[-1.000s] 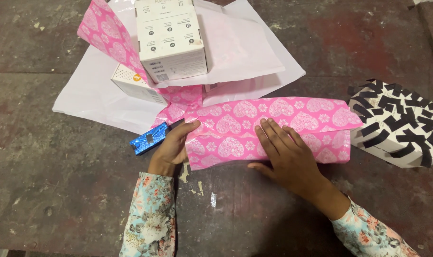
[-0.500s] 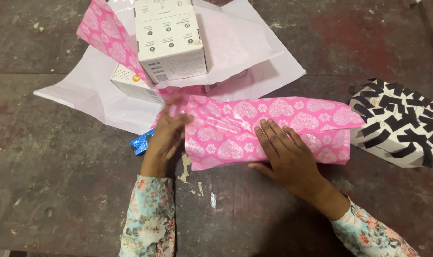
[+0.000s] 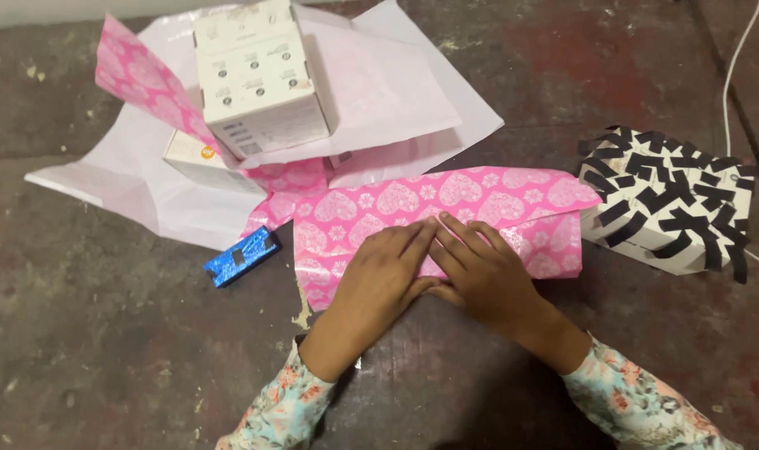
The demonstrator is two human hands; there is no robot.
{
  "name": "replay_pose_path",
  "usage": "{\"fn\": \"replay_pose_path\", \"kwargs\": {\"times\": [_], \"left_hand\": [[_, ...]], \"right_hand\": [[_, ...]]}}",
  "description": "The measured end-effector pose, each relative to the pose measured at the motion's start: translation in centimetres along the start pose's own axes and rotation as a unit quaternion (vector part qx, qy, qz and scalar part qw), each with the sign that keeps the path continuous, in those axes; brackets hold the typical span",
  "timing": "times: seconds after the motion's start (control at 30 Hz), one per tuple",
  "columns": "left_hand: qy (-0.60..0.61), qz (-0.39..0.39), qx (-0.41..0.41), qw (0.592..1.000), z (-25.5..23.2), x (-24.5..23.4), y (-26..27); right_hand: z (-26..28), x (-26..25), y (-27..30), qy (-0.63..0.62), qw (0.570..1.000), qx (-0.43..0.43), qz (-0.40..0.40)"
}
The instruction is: The person wraps a small white box with pink patterned wrapping paper and secures it with black tape. They fold the paper edges neatly, apply tape to seal the sides, and set the wrapped gift aside before handling another box.
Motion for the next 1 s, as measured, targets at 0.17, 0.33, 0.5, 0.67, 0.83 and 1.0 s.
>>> {"fn": "replay_pose_path", "kwargs": {"times": [0.17, 0.33, 0.5, 0.67, 0.83, 1.0], "left_hand": [[-0.05, 0.052, -0.026, 0.997, 0.2, 1.1, -0.8], [-0.081, 0.077, -0.027, 0.993, -0.1, 1.6, -1.3], [-0.095, 0.08, -0.017, 0.992, -0.3, 1.7, -1.4], [-0.099, 0.068, -0.004, 0.993, -0.5, 1.8, -1.4], [-0.114, 0.071, -0.02, 0.991, -0.4, 2.4, -0.7], [-0.196, 0.046, 0.016, 0.979, -1.3, 2.9, -0.5]], "right_hand": [[-1.3, -2.6, -0.8, -0.019, 1.0, 0.01, -0.004], [-3.3, -3.7, -0.8, 0.003, 1.0, 0.014, 0.018], [-4.0, -3.7, -0.2, -0.013, 0.999, 0.022, 0.033], [-3.9, -3.6, -0.2, -0.007, 0.999, 0.023, 0.04], [-4.0, -3.6, -0.2, -0.005, 0.999, 0.021, 0.039], [-4.2, -3.8, -0.1, -0.025, 0.999, 0.016, 0.043]]}}
Point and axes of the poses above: each hand's wrist, its own y-axis away from the middle knuckle, its own x-axis out of the palm, z = x × y, the point moved 9 cm from there along -y, towards the middle knuckle, and after that the axes turned 6 degrees about -z, right-handed, at the moved point
